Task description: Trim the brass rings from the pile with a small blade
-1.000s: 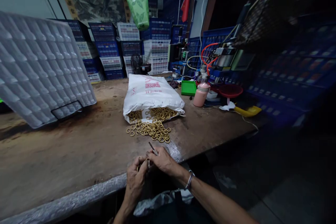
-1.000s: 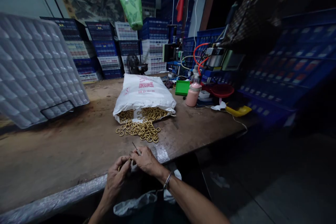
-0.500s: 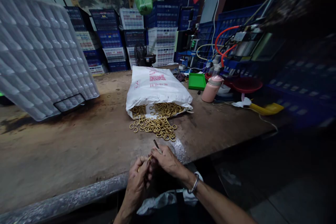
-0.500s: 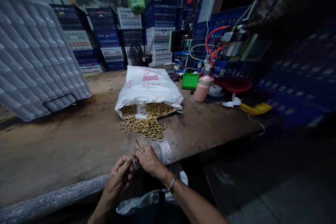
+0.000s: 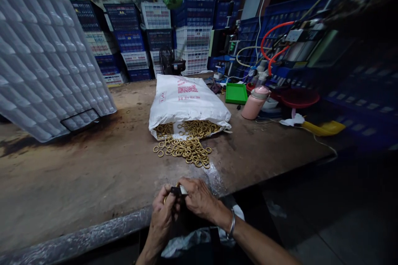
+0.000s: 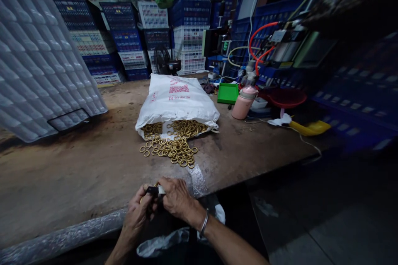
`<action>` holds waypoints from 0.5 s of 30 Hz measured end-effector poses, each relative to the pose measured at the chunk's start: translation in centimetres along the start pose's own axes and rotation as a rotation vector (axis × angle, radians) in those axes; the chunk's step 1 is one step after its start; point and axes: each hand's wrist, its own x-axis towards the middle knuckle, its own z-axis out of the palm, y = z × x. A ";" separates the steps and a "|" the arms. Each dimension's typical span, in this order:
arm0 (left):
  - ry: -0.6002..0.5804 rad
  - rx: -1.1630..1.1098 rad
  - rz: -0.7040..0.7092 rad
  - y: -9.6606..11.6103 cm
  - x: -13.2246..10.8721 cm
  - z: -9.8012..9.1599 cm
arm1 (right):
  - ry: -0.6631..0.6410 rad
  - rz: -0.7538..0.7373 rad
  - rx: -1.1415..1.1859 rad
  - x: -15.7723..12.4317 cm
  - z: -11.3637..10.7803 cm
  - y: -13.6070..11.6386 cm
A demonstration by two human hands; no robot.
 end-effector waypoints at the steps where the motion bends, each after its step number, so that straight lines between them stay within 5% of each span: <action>1: 0.001 -0.002 0.003 0.0 0.0 0.0 | 0.000 0.006 0.002 0.0 -0.1 -0.1; 15: -0.016 0.121 0.136 -0.7 0.3 -0.6 | -0.092 0.023 0.108 0.4 -0.4 -0.2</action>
